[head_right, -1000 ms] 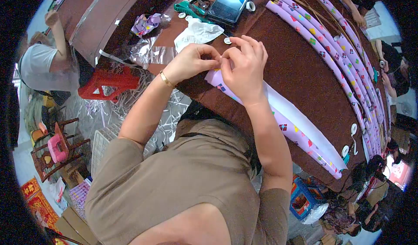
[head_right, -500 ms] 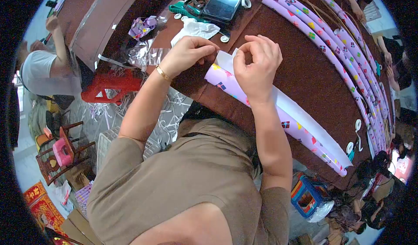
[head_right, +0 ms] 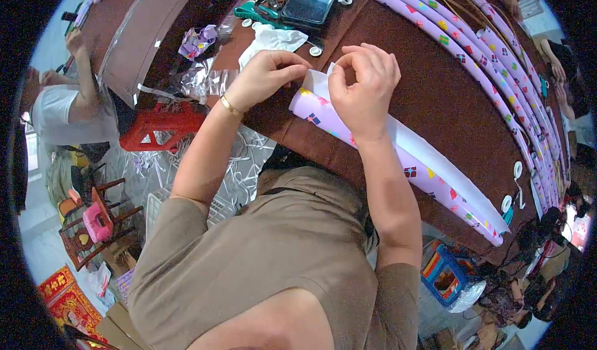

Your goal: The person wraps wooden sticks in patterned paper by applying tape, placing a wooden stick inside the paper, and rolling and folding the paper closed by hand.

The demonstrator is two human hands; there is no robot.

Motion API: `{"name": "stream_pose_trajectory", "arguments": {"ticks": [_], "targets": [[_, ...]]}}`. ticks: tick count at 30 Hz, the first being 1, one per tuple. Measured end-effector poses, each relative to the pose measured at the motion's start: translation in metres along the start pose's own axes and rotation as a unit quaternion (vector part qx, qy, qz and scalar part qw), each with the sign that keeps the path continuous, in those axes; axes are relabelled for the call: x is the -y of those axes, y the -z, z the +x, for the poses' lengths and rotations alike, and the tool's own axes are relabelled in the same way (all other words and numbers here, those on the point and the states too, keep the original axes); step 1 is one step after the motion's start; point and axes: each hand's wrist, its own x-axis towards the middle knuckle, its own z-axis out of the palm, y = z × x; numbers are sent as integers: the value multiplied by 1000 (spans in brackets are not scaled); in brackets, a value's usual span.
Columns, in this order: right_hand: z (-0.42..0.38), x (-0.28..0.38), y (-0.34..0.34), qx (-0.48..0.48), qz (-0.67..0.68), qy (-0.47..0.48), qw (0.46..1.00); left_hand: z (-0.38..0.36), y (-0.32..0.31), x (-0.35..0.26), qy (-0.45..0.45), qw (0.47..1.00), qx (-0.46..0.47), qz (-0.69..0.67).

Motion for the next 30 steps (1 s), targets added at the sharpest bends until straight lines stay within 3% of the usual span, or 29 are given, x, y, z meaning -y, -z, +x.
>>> {"name": "stream_pose_trajectory", "arguments": {"ticks": [5,8,10,14,17,21,24,25,26,29,30], "targets": [[-1,0,0,-3,3,-3,1000,1,-10,-4,-42,998,-10,43],[-1,-1,0,-5,1,-1,1000,-1,-18,-10,-22,993,-70,97],[-1,-2,-1,-5,3,0,1000,-1,-22,-7,-58,979,-100,169],[-1,-3,0,-3,-5,-1,1000,0,-26,-7,-35,975,-97,196],[0,-10,-5,-21,-5,-4,1000,-3,-22,-2,-65,992,-101,29],[0,-9,-3,-24,-27,-14,999,-20,-39,-8,-81,984,-161,-9],[-2,-11,-5,-28,-30,-16,999,-38,-55,-10,-259,896,-285,222],[-3,-13,-6,-27,-40,-19,999,-44,-58,-14,-283,881,-295,236],[-3,-15,-8,-30,-47,-23,998,-47,-59,-17,-288,883,-290,232],[-4,-12,-7,-33,-38,-33,998,-47,-64,-24,-310,886,-146,312],[-4,-13,-2,-35,-42,-34,998,-45,-66,-25,-313,886,-145,309]]}}
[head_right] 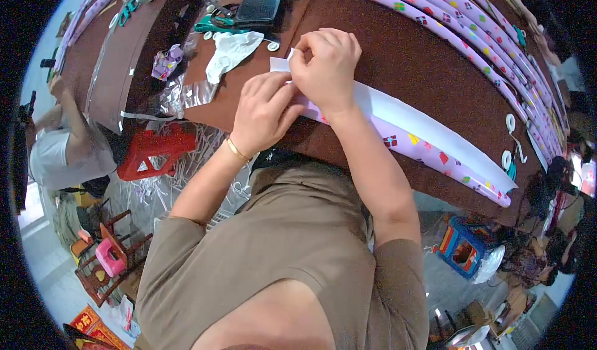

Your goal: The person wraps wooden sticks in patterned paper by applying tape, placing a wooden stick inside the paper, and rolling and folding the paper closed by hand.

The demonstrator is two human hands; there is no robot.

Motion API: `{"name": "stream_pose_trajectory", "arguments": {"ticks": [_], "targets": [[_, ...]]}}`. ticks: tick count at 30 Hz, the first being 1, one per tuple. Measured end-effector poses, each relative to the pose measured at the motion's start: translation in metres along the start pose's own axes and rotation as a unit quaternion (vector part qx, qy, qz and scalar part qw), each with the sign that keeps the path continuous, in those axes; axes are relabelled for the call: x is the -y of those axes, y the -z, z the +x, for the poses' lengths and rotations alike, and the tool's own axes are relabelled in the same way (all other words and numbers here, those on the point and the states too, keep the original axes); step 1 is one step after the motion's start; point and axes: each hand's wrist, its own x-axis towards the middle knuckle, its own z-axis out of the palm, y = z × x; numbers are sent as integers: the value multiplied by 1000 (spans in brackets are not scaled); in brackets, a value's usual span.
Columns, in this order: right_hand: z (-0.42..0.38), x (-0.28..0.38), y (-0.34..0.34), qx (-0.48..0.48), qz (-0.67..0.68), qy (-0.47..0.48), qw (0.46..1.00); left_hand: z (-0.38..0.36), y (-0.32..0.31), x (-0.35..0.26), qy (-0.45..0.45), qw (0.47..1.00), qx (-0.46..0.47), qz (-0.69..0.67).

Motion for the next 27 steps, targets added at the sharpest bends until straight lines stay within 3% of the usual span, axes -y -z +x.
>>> {"name": "stream_pose_trajectory", "arguments": {"ticks": [2,5,6,7,11,13,14,15,18,20,22,24,26,27], "targets": [[2,-3,9,8,8,-10,1000,1,-4,0,-15,997,76,21],[-1,-37,61,-10,18,-58,998,1,-5,1,-24,997,74,29],[-4,-43,91,35,41,-207,977,1,-5,0,-24,996,78,33],[-14,-61,120,17,34,-274,961,1,-4,0,-24,996,78,30],[-93,-179,279,-58,-88,-355,929,-3,5,0,-20,994,103,37],[-161,-237,378,-183,-91,-484,851,-6,11,1,-19,992,116,44],[-204,-270,439,-153,-195,-479,842,-6,14,1,-18,992,118,41],[-223,-259,475,-94,-369,-482,789,-6,17,1,-15,990,131,41],[-297,-291,558,13,-518,-554,651,-1,16,-3,-16,991,129,40],[-278,-268,530,-23,-527,-546,650,4,9,-1,-32,996,80,30],[-259,-271,497,-73,-452,-368,809,14,6,-5,-29,996,77,29],[-179,-214,398,-124,-310,-322,886,24,2,-9,-11,996,60,65],[-123,-162,311,-75,-203,-307,927,37,-3,-12,-18,996,62,68],[-100,-136,277,15,-207,-182,961,43,-5,-11,-21,995,63,68]]}}
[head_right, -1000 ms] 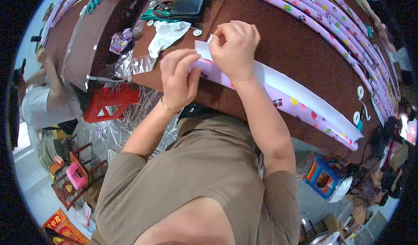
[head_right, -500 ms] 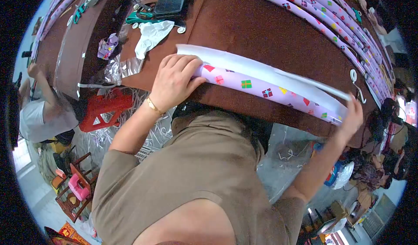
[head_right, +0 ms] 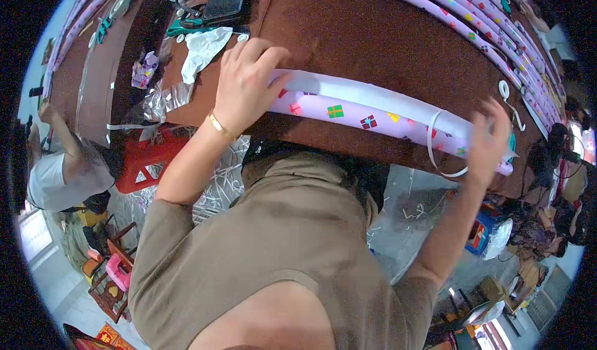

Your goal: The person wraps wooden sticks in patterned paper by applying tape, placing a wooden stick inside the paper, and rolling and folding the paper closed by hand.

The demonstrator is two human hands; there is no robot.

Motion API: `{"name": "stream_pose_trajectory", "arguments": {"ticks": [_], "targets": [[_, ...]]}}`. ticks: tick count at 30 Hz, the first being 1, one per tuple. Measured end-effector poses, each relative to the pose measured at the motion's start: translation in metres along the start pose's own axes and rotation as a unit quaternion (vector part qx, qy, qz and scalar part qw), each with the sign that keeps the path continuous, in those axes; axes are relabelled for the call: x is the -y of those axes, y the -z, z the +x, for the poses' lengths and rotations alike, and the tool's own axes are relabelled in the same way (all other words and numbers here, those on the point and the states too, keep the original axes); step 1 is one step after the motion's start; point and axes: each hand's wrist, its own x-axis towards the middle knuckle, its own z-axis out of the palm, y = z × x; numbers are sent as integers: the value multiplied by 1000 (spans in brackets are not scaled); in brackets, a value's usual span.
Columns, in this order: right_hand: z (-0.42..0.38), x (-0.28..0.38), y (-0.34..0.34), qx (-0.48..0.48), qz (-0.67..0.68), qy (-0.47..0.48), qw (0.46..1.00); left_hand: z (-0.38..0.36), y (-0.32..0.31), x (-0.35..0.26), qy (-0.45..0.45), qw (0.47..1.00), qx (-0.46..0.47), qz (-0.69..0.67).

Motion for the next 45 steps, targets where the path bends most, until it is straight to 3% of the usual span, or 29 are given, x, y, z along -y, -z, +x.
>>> {"name": "stream_pose_trajectory", "arguments": {"ticks": [1,3,4,6,9,24,30,37,39,40,41,43,45], "targets": [[6,45,-15,49,-50,59,996,5,-4,4,-2,1000,0,2],[10,88,-36,123,21,155,980,13,-14,12,-9,994,86,-73],[12,89,-44,123,22,155,980,18,-16,15,-9,994,86,-72],[12,87,-61,145,4,220,965,27,-19,22,18,967,187,-170],[7,83,-65,149,-20,213,965,31,-23,28,55,946,229,-224],[2,59,-79,143,3,170,975,52,-13,40,41,881,359,-305],[1,58,-84,121,21,172,977,61,-12,45,-23,861,402,-312],[0,58,-80,142,15,144,979,83,-3,53,26,772,547,-323],[0,55,-81,139,16,142,980,81,-11,64,150,667,531,-500],[-1,54,-82,138,18,142,980,81,-11,59,182,703,492,-481],[-1,54,-82,138,17,139,981,87,-12,49,180,702,494,-480],[0,54,-82,140,20,141,980,100,-16,25,44,827,458,-323],[-1,53,-83,137,20,142,980,106,-36,8,16,837,432,-337]]}}
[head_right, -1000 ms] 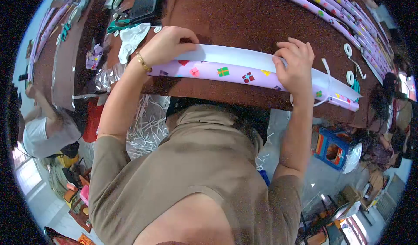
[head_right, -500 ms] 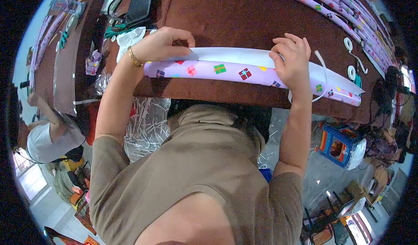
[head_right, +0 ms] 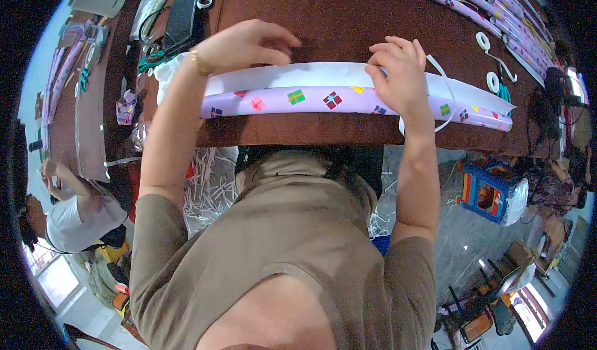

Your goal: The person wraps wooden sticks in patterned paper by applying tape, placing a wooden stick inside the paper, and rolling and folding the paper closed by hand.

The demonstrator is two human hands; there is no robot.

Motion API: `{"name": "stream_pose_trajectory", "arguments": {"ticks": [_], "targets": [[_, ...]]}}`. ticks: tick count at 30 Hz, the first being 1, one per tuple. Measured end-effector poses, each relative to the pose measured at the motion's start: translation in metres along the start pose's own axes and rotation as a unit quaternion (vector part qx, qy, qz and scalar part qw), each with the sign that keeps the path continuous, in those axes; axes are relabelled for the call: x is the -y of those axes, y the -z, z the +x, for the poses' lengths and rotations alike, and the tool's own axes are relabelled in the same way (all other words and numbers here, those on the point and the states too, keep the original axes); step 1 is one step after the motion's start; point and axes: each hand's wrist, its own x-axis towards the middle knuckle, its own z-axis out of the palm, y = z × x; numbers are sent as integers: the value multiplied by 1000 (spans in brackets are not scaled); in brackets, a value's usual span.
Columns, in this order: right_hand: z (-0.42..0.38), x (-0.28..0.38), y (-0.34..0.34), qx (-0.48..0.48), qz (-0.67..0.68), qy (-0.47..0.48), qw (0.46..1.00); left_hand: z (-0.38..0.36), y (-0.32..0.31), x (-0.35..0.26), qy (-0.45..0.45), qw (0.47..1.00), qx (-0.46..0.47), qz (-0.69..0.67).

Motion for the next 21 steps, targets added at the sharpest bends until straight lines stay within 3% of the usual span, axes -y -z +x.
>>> {"name": "stream_pose_trajectory", "arguments": {"ticks": [2,5,21], "targets": [[0,0,0,-2,-2,0,1000,21,-15,-4,-77,995,13,67],[-1,0,0,-1,0,-5,1000,39,-30,-13,-101,989,43,101],[-2,-2,1,-8,13,0,1000,27,-25,-7,-117,986,49,110]]}}
